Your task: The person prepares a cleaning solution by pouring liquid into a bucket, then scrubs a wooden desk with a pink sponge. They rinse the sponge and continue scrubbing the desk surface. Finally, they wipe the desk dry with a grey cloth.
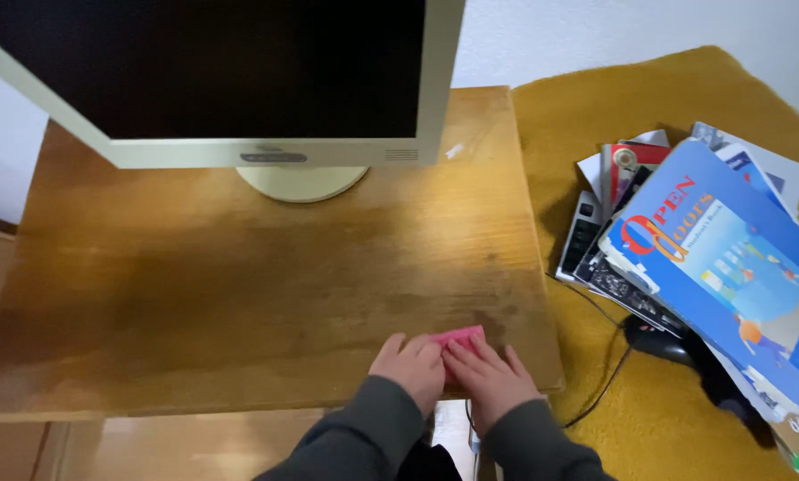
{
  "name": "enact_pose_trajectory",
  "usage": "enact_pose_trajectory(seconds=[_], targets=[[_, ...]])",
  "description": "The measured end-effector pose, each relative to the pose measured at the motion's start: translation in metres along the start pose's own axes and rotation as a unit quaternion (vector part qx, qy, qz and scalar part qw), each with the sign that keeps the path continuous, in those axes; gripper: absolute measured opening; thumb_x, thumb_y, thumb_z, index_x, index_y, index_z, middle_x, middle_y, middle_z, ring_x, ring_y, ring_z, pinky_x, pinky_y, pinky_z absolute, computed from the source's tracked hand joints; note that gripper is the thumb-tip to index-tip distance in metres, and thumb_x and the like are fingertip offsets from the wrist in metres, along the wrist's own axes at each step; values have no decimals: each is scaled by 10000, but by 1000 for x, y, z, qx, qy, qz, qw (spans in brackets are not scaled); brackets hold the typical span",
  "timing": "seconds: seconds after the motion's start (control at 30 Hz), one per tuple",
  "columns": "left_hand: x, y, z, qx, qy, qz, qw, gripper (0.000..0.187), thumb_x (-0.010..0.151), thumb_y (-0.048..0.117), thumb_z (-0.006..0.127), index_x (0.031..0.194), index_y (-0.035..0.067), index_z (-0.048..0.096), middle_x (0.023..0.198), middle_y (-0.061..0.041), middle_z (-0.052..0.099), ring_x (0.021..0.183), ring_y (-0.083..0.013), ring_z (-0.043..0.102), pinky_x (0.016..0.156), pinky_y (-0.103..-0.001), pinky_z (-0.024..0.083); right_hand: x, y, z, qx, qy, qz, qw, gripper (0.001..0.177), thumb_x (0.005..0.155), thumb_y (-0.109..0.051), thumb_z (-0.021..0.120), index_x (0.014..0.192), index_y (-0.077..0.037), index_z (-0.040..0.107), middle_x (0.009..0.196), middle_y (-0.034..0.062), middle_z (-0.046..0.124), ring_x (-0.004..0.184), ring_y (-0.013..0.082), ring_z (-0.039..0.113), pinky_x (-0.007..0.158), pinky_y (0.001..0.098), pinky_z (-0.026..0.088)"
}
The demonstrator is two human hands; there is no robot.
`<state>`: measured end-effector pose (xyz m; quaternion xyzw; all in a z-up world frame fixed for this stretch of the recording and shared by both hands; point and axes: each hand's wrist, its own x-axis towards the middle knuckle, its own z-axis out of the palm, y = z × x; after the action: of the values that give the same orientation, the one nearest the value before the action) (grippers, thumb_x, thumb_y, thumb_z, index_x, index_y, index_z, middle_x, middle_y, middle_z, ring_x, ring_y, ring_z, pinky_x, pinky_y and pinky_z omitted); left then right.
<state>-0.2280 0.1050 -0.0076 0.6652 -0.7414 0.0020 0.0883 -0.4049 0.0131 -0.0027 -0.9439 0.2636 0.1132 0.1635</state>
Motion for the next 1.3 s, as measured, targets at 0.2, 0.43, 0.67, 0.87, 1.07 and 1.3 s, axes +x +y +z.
enact_pose_trajectory(seconds=[0.2, 0.43, 0.67, 0.87, 1.07, 1.3], targets=[[19, -41, 5, 47, -31, -60, 997, 268, 934, 247, 538, 951, 228, 805, 961, 37, 690, 1151, -213, 613, 879, -504, 483, 55, -23, -52, -7, -81, 19, 997, 770, 889, -287, 532, 1601, -387, 258, 1684, -191, 237, 1576, 200, 141, 1166, 679, 217], [-1, -44, 14, 52, 55, -87, 993, 196, 844, 174, 597, 876, 139, 787, 961, -48, 713, 995, -284, 685, 813, -448, 499, 60, -25, -18, -8, -17, -45, 999, 735, 879, -304, 556, 1578, -325, 330, 1653, -114, 339, 1543, 261, 231, 1120, 688, 270], [-64, -28, -16, 40, 61, -61, 995, 190, 873, 193, 566, 869, 142, 749, 934, -63, 699, 941, -274, 682, 790, -426, 497, 32, -49, 24, -85, -49, -119, 988, 755, 869, -256, 583, 1582, -301, 341, 1638, -92, 342, 1501, 245, 269, 1093, 597, 319], [-78, -39, -10, 31, 48, -74, 996, 186, 901, 194, 553, 891, 166, 736, 921, -17, 685, 1064, -239, 664, 890, -449, 453, 46, -58, 16, -54, -82, -158, 982, 739, 880, -211, 566, 1586, -236, 348, 1638, -4, 351, 1487, 322, 290, 1120, 601, 298], [-62, -78, -22, 58, 17, -123, 991, 233, 898, 224, 544, 913, 190, 774, 960, -14, 720, 1009, -222, 683, 879, -458, 483, 88, -88, -35, -83, -146, -110, 980, 778, 905, -187, 512, 1623, -319, 242, 1682, -125, 253, 1542, 223, 207, 1160, 569, 268], [-68, -131, -6, 47, 78, -129, 987, 126, 904, 159, 608, 897, 197, 728, 963, -3, 682, 1082, -224, 701, 954, -477, 478, 132, -113, -31, -59, -103, -68, 991, 806, 811, -94, 558, 1564, -336, 405, 1645, -153, 354, 1525, 305, 303, 1169, 619, 368]])
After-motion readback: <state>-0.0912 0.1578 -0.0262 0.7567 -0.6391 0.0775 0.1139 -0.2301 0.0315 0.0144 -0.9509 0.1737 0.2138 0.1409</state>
